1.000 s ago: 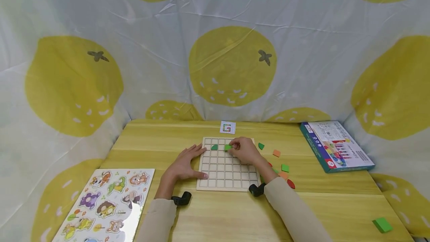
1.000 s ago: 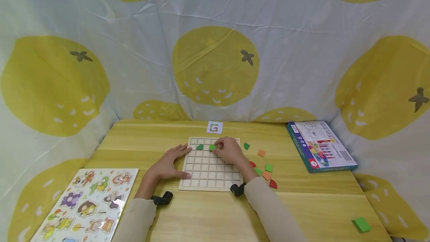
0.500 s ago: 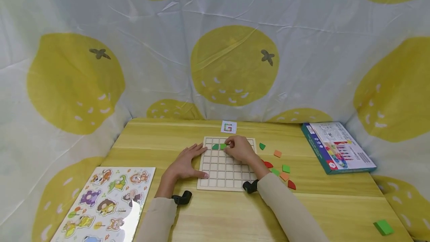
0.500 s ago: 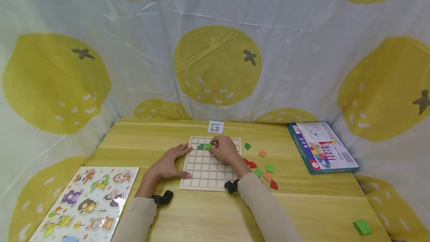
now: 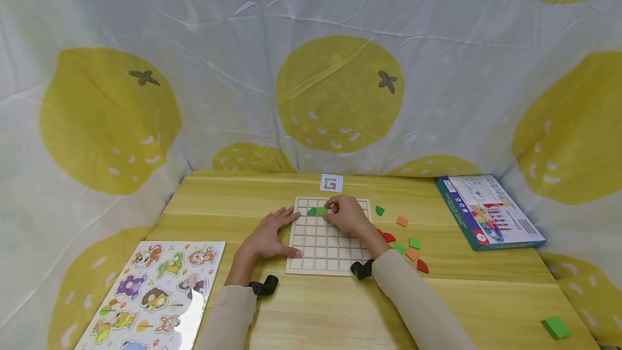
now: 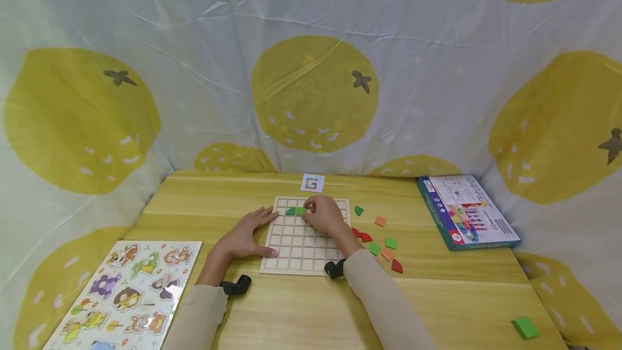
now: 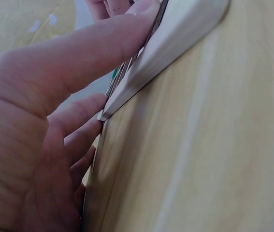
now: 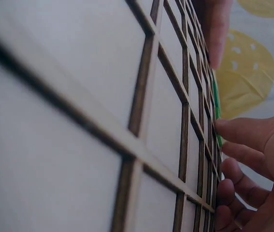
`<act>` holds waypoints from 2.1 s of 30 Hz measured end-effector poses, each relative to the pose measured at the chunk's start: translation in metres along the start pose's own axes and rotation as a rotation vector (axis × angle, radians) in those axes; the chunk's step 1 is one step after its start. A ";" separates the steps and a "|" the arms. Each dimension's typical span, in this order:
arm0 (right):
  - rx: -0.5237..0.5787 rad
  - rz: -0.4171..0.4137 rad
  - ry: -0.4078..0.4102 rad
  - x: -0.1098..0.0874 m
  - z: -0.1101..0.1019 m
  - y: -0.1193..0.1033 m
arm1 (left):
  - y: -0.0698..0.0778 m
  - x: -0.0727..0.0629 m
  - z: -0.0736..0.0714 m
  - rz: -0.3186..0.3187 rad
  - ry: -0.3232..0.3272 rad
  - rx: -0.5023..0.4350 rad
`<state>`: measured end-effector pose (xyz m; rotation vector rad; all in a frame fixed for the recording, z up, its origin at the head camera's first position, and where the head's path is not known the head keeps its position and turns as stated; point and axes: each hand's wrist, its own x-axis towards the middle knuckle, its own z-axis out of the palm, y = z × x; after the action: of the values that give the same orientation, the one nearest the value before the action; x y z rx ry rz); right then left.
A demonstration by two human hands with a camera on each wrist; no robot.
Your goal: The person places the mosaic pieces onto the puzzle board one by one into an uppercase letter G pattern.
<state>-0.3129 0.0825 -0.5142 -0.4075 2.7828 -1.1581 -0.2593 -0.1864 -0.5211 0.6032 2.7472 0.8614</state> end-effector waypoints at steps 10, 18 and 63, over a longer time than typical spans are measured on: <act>0.071 -0.011 0.011 -0.014 -0.013 0.003 | 0.001 0.000 0.001 0.005 0.002 -0.015; 0.128 -0.002 0.024 -0.031 -0.035 0.015 | 0.001 -0.002 0.001 0.008 -0.003 -0.022; -0.092 0.157 0.099 -0.096 -0.128 0.127 | 0.000 0.000 0.001 0.002 -0.005 -0.012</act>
<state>-0.2715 0.2822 -0.5147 -0.1387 2.8993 -1.0463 -0.2588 -0.1861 -0.5215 0.6049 2.7352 0.8743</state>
